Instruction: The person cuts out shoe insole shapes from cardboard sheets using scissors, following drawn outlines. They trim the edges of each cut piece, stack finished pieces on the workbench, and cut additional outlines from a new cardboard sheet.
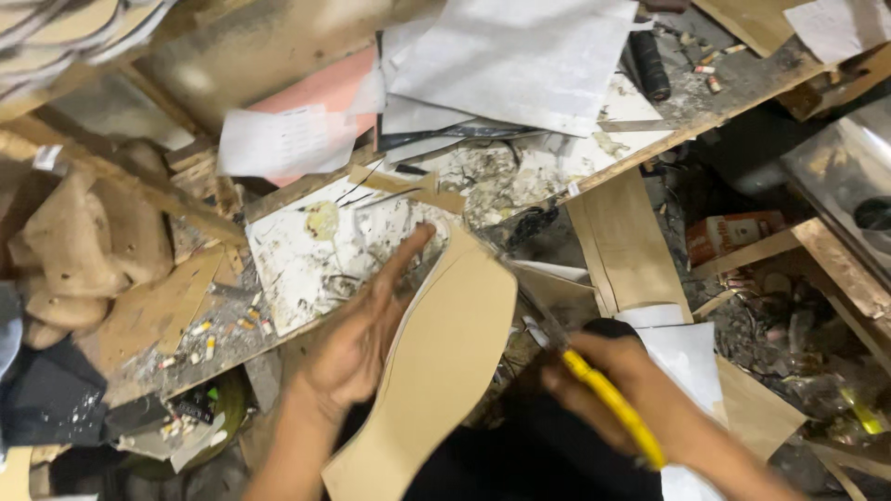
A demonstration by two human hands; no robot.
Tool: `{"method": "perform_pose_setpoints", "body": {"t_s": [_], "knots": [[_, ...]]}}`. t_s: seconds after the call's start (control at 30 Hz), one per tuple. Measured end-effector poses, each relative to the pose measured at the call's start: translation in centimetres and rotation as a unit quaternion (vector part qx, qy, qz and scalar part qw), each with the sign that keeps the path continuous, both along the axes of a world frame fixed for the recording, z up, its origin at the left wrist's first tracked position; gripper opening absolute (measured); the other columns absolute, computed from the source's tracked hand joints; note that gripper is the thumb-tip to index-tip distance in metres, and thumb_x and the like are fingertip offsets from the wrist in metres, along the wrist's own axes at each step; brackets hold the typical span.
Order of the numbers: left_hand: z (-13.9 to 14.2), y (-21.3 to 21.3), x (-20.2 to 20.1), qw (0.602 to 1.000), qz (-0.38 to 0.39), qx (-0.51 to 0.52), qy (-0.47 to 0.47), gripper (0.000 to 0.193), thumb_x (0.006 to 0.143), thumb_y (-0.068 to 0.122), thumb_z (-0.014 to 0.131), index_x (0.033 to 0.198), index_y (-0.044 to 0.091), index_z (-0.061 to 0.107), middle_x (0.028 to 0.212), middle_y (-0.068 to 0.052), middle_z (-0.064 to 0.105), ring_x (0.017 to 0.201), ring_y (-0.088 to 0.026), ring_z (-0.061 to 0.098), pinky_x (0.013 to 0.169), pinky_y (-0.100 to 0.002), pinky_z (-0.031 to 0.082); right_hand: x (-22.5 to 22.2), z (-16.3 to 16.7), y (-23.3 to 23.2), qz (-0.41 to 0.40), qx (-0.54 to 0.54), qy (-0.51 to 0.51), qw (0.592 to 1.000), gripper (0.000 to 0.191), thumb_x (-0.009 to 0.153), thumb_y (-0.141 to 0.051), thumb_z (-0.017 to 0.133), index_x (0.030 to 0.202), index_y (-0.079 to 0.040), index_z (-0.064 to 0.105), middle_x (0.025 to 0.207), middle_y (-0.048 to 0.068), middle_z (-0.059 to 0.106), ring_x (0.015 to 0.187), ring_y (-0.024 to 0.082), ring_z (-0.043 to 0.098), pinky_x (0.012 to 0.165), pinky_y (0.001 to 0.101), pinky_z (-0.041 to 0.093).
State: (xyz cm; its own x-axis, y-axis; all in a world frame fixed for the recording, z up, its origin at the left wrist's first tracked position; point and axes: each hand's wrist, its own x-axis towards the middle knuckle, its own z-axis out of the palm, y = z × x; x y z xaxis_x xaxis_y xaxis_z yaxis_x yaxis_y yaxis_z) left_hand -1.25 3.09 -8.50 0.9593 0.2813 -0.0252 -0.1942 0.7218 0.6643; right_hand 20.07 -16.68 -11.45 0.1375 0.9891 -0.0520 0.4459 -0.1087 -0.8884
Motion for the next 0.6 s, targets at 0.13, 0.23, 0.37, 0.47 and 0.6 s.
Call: {"method": "perform_pose_setpoints", "body": {"t_s": [0.13,0.23,0.37,0.47,0.6], "knots": [[-2.6,-4.5,-1.3,0.973,0.209,-0.087,0.049,0.089,0.096,0.044,0.064,0.164,0.004,0.022,0.156,-0.023,0.046,0.138,-0.035,0.051,0.108,-0.044,0.047,-2.0,-1.3,-0.2,-0.061,-0.107,0.101,0.987,0.016,0.092,-0.02,0.069,0.089,-0.004,0.065,0.054,0.007,0.056,0.048,0.018,0.055,0.048,0.0331,0.046],[-3.5,-6.6,1.1,0.968,0.216,0.123,0.026,0.088,0.099,0.011,0.073,0.165,0.01,0.016,0.159,-0.018,0.041,0.141,-0.033,0.046,0.113,-0.048,0.045,-3.4,-1.6,0.0,-0.174,-0.179,0.153,0.956,0.015,0.096,-0.019,0.067,0.098,-0.004,0.069,0.057,0.009,0.058,0.049,0.021,0.056,0.048,0.0351,0.046],[-2.1,-9.3,5.5,0.931,0.366,0.0,-0.003,0.06,0.095,0.0,0.065,0.149,-0.001,0.041,0.147,-0.015,0.055,0.139,-0.026,0.053,0.117,-0.042,0.043,-6.0,-2.6,1.2,-0.202,0.052,0.075,0.975,0.018,0.089,-0.016,0.068,0.096,0.0,0.064,0.066,0.003,0.064,0.06,0.013,0.058,0.053,0.029,0.05],[-1.2,-8.2,7.4,0.877,0.465,-0.117,0.002,0.042,0.097,0.002,0.063,0.137,-0.003,0.051,0.129,-0.015,0.063,0.121,-0.027,0.064,0.108,-0.047,0.051,-6.4,-2.8,1.3,-0.157,-0.007,0.104,0.982,0.02,0.093,-0.02,0.064,0.099,-0.001,0.065,0.067,0.006,0.067,0.06,0.015,0.062,0.055,0.0312,0.052],[-0.4,-7.9,7.3,0.889,0.454,-0.058,0.013,0.039,0.096,0.004,0.063,0.133,-0.002,0.054,0.124,-0.015,0.066,0.114,-0.028,0.068,0.1,-0.048,0.056,-5.5,-1.7,0.8,-0.089,0.02,0.216,0.972,0.026,0.099,-0.02,0.056,0.113,0.001,0.065,0.094,0.006,0.071,0.086,0.014,0.064,0.078,0.0313,0.054]]}}
